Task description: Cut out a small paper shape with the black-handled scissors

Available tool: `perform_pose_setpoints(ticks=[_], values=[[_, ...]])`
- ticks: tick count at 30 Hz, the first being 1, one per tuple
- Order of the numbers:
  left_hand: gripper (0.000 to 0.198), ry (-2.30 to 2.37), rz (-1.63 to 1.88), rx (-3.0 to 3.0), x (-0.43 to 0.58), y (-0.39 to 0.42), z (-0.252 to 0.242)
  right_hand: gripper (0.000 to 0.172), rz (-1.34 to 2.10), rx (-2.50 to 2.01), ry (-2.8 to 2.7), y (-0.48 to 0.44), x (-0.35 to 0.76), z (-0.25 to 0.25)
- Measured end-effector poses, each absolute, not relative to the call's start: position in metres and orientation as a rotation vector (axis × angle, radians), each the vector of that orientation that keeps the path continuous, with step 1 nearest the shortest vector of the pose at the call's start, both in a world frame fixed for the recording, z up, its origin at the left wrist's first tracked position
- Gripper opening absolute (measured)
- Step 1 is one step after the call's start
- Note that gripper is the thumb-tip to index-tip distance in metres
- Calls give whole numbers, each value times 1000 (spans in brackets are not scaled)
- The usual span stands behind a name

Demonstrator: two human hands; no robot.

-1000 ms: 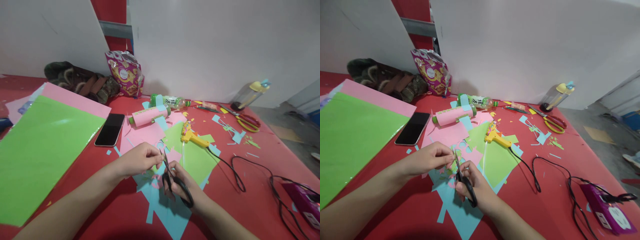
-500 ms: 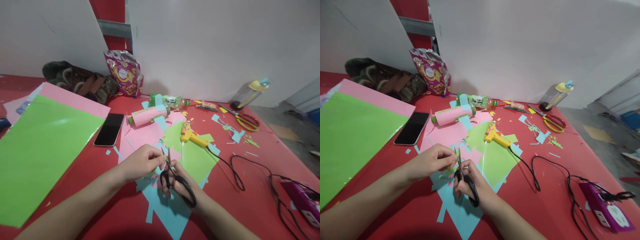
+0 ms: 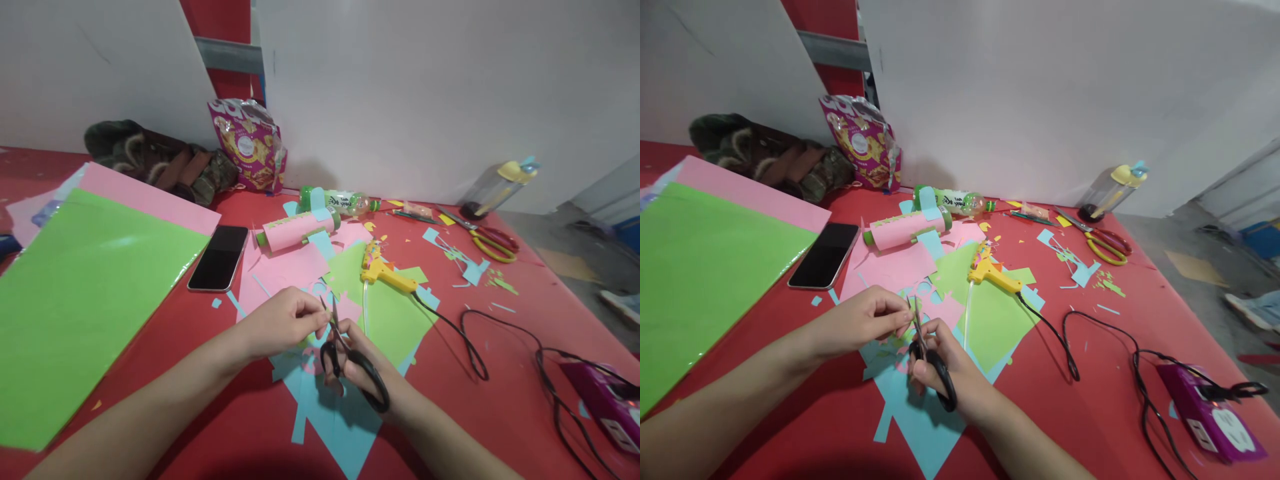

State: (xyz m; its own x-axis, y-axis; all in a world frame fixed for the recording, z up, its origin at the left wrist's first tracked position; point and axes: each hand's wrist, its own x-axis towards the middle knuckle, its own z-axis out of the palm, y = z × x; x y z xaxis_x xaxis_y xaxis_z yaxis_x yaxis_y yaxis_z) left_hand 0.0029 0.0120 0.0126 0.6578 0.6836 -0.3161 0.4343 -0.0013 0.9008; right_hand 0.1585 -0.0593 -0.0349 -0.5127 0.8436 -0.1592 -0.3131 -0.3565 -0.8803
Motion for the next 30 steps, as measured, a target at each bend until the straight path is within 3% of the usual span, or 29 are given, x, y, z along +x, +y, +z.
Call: perform_pose_setpoints(ticks=[30], values=[[28, 952, 485, 1361, 16, -5, 8, 46, 1920, -728, -972, -59, 158, -38]])
